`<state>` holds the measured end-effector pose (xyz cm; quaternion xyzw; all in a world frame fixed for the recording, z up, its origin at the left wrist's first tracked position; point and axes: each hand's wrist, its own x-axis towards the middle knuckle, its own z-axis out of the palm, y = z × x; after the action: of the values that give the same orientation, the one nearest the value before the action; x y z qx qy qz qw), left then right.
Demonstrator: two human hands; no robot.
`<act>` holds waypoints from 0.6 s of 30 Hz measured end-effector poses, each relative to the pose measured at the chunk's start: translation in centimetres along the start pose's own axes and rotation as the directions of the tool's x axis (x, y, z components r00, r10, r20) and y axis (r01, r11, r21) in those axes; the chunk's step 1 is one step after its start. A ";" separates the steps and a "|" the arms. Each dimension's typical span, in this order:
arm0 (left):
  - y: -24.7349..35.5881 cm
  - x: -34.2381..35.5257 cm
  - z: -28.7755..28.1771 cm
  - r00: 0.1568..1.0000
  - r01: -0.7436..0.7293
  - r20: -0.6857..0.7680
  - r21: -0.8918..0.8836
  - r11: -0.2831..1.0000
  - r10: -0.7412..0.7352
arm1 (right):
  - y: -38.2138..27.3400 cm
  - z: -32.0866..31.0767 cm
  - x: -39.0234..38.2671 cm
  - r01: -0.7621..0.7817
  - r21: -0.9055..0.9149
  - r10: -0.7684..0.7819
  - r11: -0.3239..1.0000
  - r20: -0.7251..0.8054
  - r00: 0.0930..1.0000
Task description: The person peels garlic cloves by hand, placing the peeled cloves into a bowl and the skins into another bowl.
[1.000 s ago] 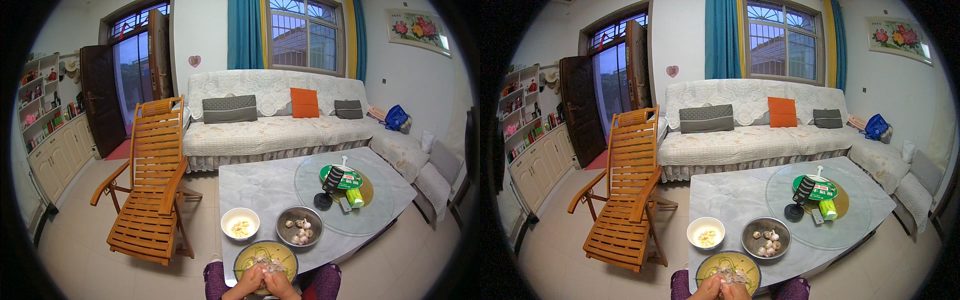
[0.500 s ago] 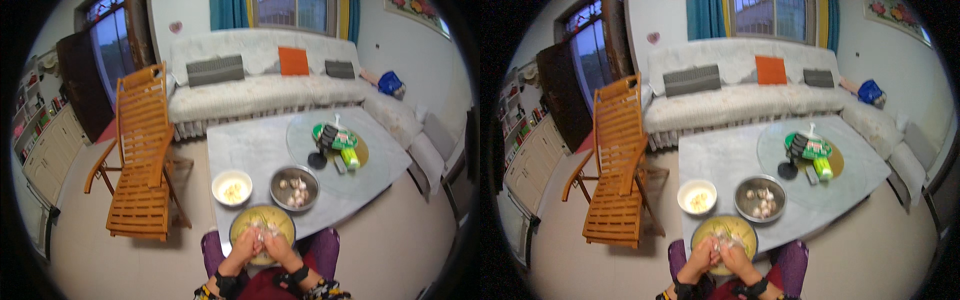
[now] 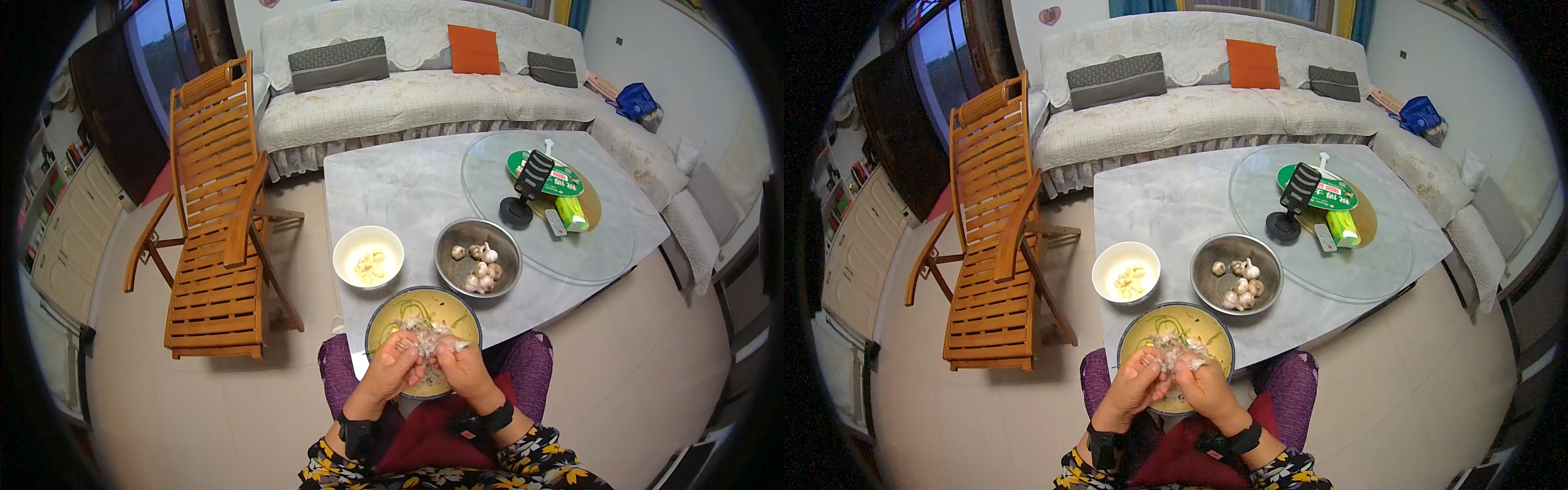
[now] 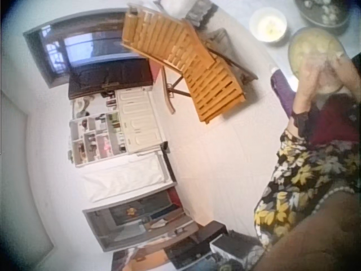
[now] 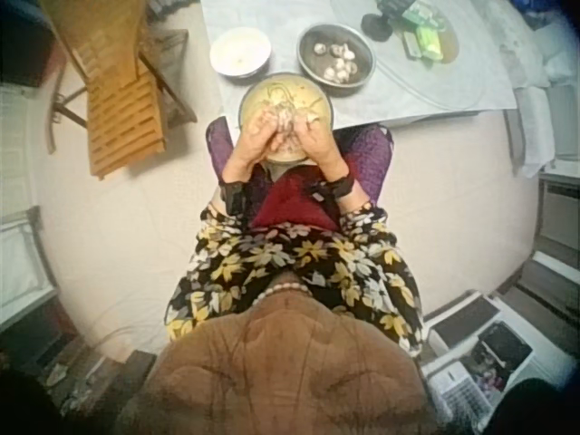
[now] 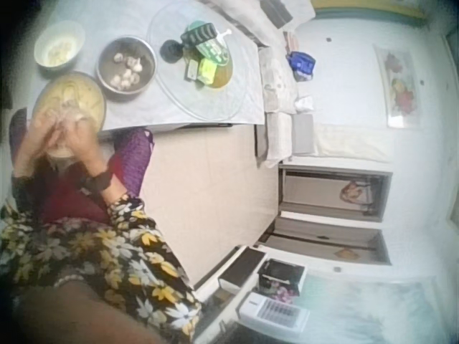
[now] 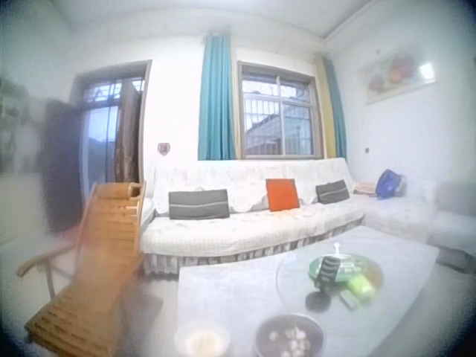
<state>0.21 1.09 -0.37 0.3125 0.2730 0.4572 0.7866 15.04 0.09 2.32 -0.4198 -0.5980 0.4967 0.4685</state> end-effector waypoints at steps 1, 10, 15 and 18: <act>0.0 -0.1 -0.1 1.000 -0.012 -0.004 0.048 0.999 0.013 | 0.0 -0.4 0.0 0.064 -0.130 -0.069 0.989 -0.032 0.997; -0.1 0.8 -0.3 0.944 -0.280 0.122 0.786 0.551 0.305 | -0.1 -2.5 1.7 0.094 -0.602 -0.002 0.793 0.151 0.989; 1.4 0.8 0.4 0.980 -0.175 0.115 0.881 0.439 0.160 | -0.5 -2.1 2.0 0.339 -0.508 -0.314 0.792 0.137 0.939; 1.4 1.1 0.0 0.994 -0.108 0.091 0.932 0.347 0.064 | -0.7 -1.9 2.1 0.345 -0.450 -0.274 0.824 0.217 0.937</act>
<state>-0.13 2.64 0.51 0.7272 0.4526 0.2550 0.4487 16.40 2.40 3.45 -0.3833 -0.7946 0.2783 0.3797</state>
